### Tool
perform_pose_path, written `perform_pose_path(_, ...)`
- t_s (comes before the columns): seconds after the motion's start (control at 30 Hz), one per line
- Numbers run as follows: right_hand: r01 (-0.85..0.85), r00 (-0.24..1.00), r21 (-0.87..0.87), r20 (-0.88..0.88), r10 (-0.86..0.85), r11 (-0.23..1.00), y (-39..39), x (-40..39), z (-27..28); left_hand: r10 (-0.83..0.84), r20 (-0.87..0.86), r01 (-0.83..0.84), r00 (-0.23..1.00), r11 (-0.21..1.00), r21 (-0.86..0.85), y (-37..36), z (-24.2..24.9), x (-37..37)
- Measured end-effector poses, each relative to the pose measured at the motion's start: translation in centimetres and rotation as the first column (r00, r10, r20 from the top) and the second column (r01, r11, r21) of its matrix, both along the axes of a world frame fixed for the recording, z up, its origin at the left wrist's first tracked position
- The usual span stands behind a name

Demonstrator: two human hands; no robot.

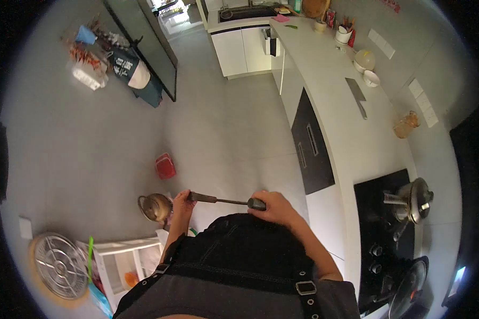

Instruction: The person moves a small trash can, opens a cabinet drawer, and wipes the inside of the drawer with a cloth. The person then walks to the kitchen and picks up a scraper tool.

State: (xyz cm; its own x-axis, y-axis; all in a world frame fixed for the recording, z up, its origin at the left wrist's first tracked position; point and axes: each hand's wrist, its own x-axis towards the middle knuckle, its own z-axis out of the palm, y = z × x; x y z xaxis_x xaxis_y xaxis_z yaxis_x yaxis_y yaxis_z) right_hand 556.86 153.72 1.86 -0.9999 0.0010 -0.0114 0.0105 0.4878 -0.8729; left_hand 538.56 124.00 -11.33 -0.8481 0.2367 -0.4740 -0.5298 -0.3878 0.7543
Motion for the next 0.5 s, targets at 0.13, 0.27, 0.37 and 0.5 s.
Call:
perform_pose_path(0.13, -0.017, 1.0, 0.01, -0.021, 0.017, 1.0, 6.0, -7.4, 2.8, 0.018, -0.067, -0.029, 0.998, 0.987, -0.16, 5.9, 1.9, -8.0)
perform_pose_path(0.27, 0.01, 1.0, 0.024, 0.024, -0.011, 1.0, 11.6, -13.8, 4.5, 0.053, -0.121, -0.073, 0.991, 0.984, -0.165, 11.6, 2.9, -13.8)
perform_pose_path(0.37, 0.047, 0.998, 0.026, 0.04, -0.048, 0.999, 14.9, -17.8, 5.3, 0.054, -0.116, -0.077, 0.992, 0.976, -0.206, 15.6, 3.1, -18.1)
perform_pose_path(0.5, 0.176, 0.984, 0.058, 0.001, -0.177, 0.983, 19.2, -23.0, 3.3, -0.012, -0.065, -0.002, 0.998, 0.977, -0.215, 21.8, 2.3, -24.8)
